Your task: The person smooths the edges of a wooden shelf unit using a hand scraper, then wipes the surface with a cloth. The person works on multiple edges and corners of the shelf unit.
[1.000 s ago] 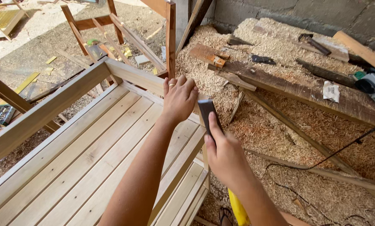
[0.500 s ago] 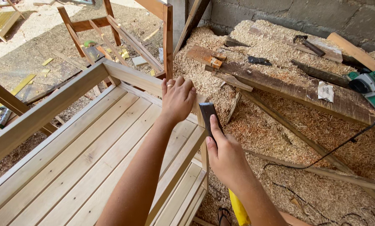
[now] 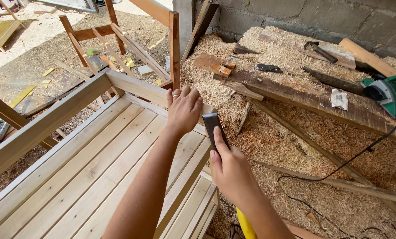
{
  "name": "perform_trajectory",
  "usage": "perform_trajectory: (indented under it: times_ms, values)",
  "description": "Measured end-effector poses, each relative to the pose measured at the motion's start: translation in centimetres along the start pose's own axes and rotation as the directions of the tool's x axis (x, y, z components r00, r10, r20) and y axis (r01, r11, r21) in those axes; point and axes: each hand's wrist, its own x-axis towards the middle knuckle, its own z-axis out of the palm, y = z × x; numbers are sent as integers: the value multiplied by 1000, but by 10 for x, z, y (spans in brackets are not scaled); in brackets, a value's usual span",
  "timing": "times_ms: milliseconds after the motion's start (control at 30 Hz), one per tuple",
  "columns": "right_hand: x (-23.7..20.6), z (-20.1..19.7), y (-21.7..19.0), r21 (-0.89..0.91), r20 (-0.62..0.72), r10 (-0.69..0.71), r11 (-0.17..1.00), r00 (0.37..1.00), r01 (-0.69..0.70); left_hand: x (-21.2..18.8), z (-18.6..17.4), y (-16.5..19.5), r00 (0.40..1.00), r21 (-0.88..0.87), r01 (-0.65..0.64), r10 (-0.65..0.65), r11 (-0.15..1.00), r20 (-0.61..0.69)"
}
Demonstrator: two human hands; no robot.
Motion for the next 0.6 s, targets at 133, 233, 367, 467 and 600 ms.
perform_trajectory:
  times_ms: [133,233,367,467,600]
  values:
    - [-1,-2,1,-36,-60,-19,999,998,17,0,0,1,998,1,33,-33,999,46]
    - [-1,-5,1,-78,-74,-63,995,995,57,1,1,0,1000,-4,17,-17,1000,13]
    - [0,-4,5,-77,-34,24,997,999,-27,1,2,0,1000,-3,-8,8,1000,-21]
    - [3,-2,8,-73,-11,39,996,999,-40,1,2,0,1000,10,11,-11,1000,8]
    - [3,-2,8,-45,-26,5,999,1000,-6,1,2,1,1000,-2,16,-16,1000,6]
